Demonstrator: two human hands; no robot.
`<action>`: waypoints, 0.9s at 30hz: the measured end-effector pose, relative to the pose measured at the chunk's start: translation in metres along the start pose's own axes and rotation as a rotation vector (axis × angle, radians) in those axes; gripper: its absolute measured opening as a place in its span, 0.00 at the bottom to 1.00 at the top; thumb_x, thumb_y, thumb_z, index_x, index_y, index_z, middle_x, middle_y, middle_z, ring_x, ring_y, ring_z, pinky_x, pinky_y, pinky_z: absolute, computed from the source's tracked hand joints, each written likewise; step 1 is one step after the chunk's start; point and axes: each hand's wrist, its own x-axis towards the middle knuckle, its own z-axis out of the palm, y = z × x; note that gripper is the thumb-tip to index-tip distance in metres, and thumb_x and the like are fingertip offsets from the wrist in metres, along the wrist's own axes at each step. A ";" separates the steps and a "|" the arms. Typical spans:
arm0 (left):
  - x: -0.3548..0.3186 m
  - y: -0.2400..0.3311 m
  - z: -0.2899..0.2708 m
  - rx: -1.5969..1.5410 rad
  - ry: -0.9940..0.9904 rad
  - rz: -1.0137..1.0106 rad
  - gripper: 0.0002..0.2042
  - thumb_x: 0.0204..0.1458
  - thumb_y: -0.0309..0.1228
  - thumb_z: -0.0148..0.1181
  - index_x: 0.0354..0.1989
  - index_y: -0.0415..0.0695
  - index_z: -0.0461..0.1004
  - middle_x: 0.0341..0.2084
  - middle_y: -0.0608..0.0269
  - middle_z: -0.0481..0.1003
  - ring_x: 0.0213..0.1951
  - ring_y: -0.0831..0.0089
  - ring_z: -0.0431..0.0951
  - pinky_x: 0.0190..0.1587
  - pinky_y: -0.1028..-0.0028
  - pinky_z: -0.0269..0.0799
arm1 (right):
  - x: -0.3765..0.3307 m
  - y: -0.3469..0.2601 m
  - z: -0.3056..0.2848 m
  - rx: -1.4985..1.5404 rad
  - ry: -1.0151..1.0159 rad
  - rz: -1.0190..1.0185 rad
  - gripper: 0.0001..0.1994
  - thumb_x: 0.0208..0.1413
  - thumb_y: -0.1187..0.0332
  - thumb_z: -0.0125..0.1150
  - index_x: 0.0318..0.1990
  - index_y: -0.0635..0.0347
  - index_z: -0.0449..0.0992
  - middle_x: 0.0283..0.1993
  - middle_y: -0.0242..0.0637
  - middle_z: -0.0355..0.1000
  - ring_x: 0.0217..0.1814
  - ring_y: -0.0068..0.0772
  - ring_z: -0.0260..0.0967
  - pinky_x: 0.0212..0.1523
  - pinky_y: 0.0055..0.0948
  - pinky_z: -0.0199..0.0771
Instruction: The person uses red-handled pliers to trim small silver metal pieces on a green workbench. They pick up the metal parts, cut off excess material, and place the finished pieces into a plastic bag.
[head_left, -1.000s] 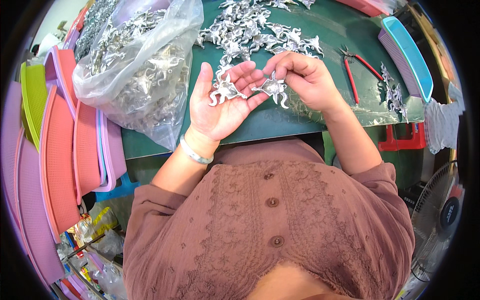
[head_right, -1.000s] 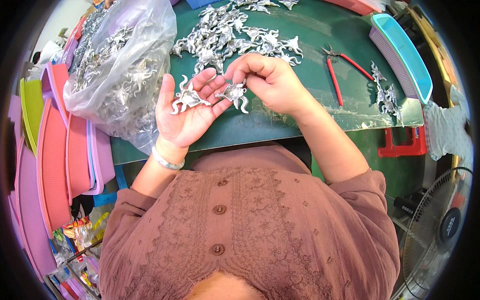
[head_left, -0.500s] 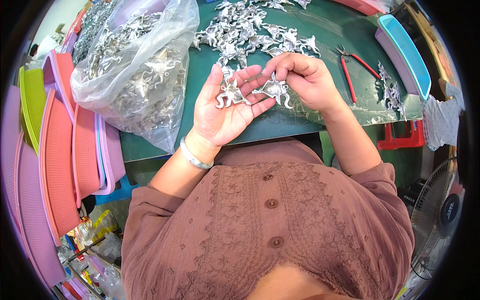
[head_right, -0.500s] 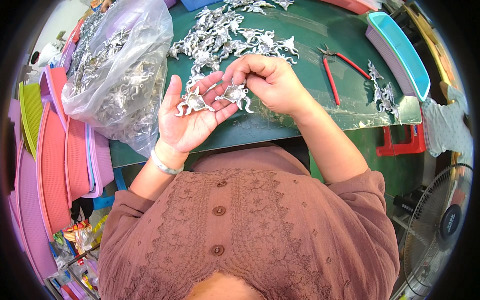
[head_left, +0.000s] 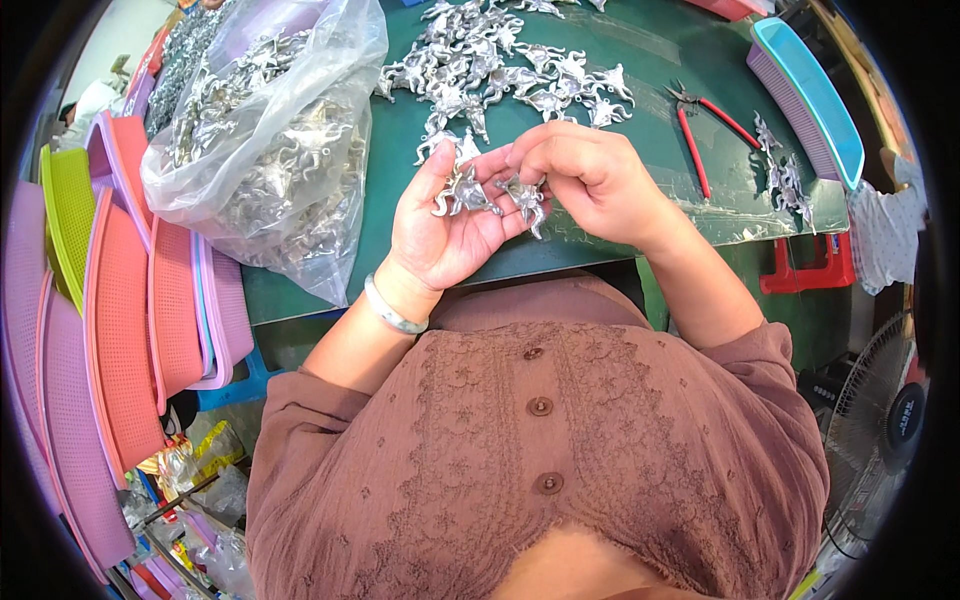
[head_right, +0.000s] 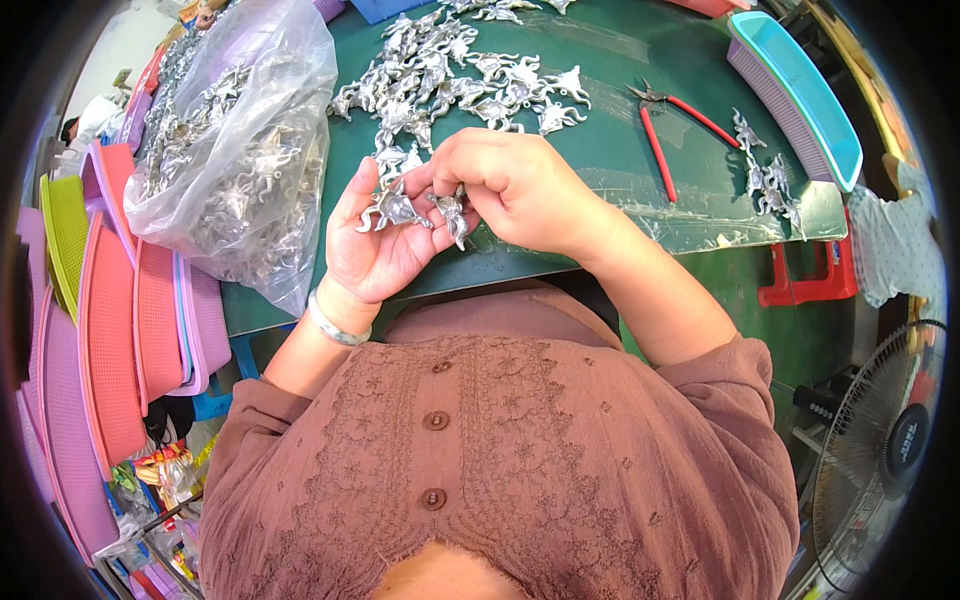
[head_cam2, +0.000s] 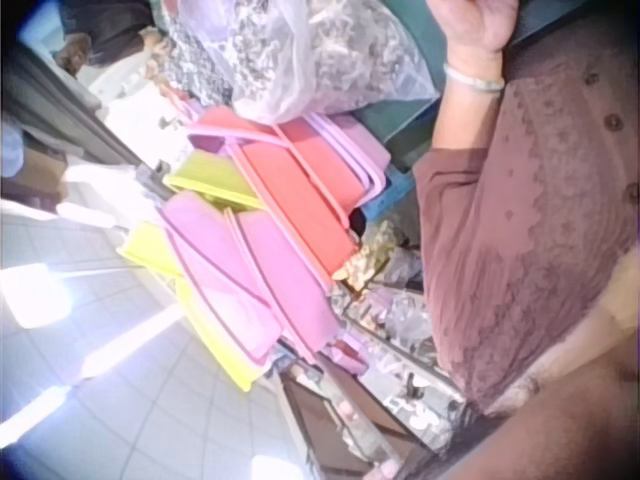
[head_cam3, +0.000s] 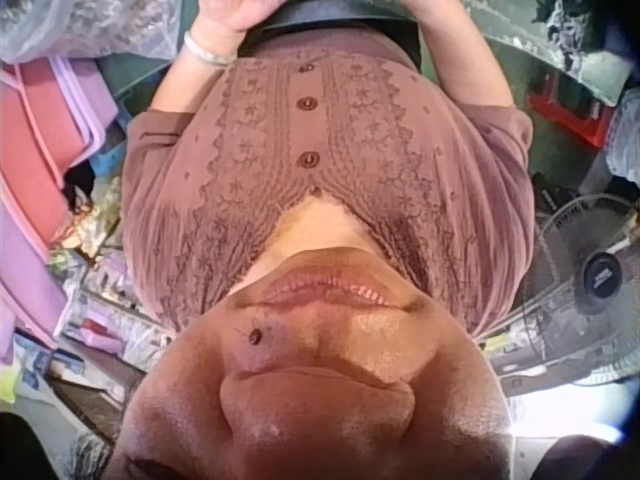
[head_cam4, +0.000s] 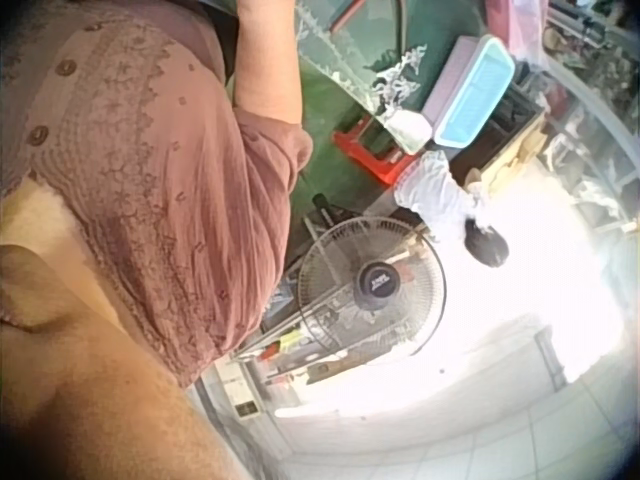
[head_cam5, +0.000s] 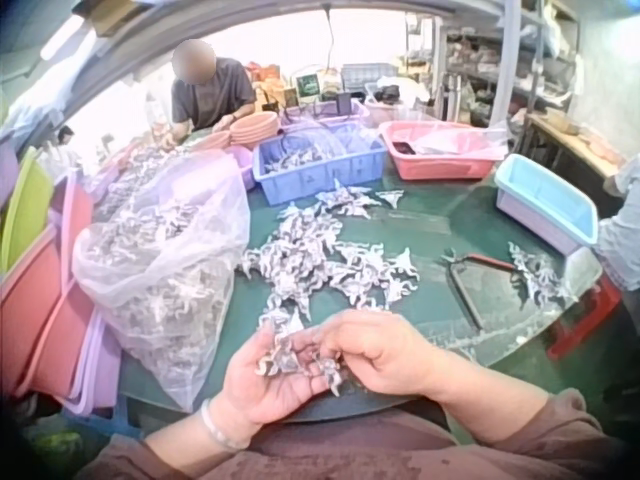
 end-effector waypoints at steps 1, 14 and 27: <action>0.001 -0.001 0.000 -0.006 -0.007 -0.003 0.33 0.55 0.52 0.39 0.54 0.29 0.57 0.47 0.47 0.65 0.50 0.56 0.66 0.58 0.59 0.57 | -0.001 0.000 0.000 -0.009 0.006 -0.009 0.12 0.37 0.90 0.45 0.28 0.64 0.70 0.34 0.41 0.72 0.33 0.34 0.71 0.27 0.23 0.71; 0.000 -0.004 0.001 -0.145 -0.007 -0.058 0.34 0.56 0.51 0.38 0.54 0.25 0.55 0.48 0.43 0.65 0.52 0.56 0.65 0.58 0.59 0.57 | -0.007 0.002 -0.001 0.005 0.023 0.093 0.14 0.38 0.90 0.44 0.32 0.65 0.70 0.33 0.39 0.71 0.29 0.30 0.70 0.23 0.21 0.70; -0.004 -0.012 0.015 0.099 0.096 0.166 0.29 0.57 0.48 0.37 0.57 0.34 0.56 0.55 0.47 0.60 0.55 0.59 0.62 0.57 0.62 0.57 | -0.021 0.009 -0.012 0.107 -0.089 0.201 0.33 0.34 0.83 0.47 0.57 0.61 0.59 0.56 0.40 0.62 0.55 0.36 0.59 0.52 0.31 0.59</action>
